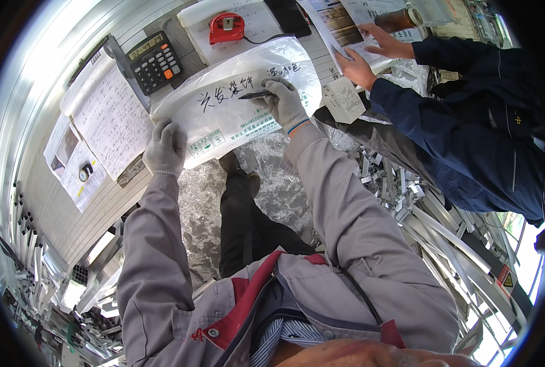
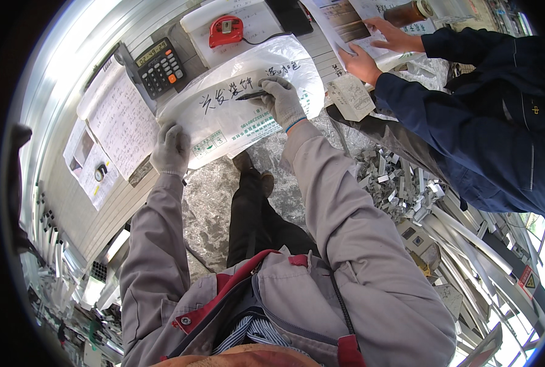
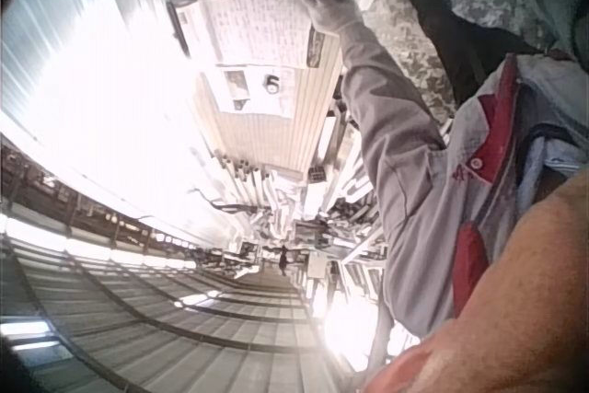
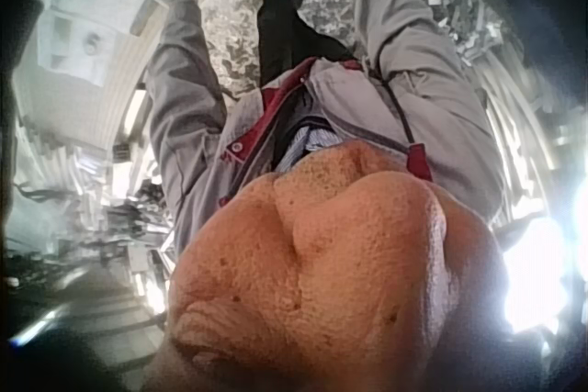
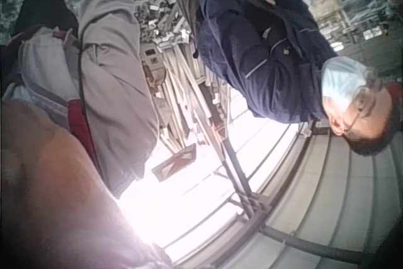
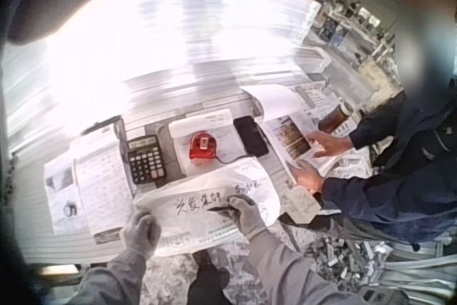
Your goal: The person writes Chinese characters on a white plastic-wrapped package using a black marker. They hold the package steady with one hand while writing with the other, then place the package on a nearby table.
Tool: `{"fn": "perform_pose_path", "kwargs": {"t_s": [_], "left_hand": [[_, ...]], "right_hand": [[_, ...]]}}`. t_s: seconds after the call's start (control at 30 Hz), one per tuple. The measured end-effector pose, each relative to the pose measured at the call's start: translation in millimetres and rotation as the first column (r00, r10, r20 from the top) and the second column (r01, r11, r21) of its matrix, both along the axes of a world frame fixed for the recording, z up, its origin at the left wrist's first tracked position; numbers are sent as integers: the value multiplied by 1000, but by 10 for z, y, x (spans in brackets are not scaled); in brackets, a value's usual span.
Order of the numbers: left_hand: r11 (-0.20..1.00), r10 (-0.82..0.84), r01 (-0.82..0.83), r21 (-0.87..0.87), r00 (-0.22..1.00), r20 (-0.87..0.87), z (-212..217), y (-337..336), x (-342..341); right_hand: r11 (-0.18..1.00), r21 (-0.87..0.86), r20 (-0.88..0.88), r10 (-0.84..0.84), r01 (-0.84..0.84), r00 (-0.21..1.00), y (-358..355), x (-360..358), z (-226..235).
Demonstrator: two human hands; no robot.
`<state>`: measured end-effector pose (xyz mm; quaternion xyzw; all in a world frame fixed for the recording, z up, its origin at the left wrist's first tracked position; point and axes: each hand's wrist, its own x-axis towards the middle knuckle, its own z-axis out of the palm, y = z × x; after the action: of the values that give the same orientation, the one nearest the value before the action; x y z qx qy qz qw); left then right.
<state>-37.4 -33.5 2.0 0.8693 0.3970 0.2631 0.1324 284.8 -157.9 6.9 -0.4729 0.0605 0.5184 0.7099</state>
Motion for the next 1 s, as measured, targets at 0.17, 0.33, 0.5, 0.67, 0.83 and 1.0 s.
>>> {"fn": "perform_pose_path", "kwargs": {"t_s": [0.17,0.33,0.5,0.67,0.83,1.0], "left_hand": [[1000,0,0,-6,1000,1,-2,-6,0],[1000,-3,3,-4,1000,-7,10,-4,0],[1000,-3,3,-21,1000,-10,14,-7,-3],[1000,-11,11,-16,1000,2,19,-4,2],[1000,-14,14,-13,1000,20,34,-4,11],[1000,-18,18,-8,1000,1,44,0,6]], "right_hand": [[1000,14,-13,11,-11,1000,-18,18,-45],[1000,29,-46,-7,9,999,-35,45,-106],[998,59,-45,9,-6,999,-45,53,-121],[1000,2,6,0,0,1000,-22,11,-48],[1000,-5,7,-12,12,1000,-5,-9,4],[1000,13,-3,-2,2,1000,-3,1,4]]}}
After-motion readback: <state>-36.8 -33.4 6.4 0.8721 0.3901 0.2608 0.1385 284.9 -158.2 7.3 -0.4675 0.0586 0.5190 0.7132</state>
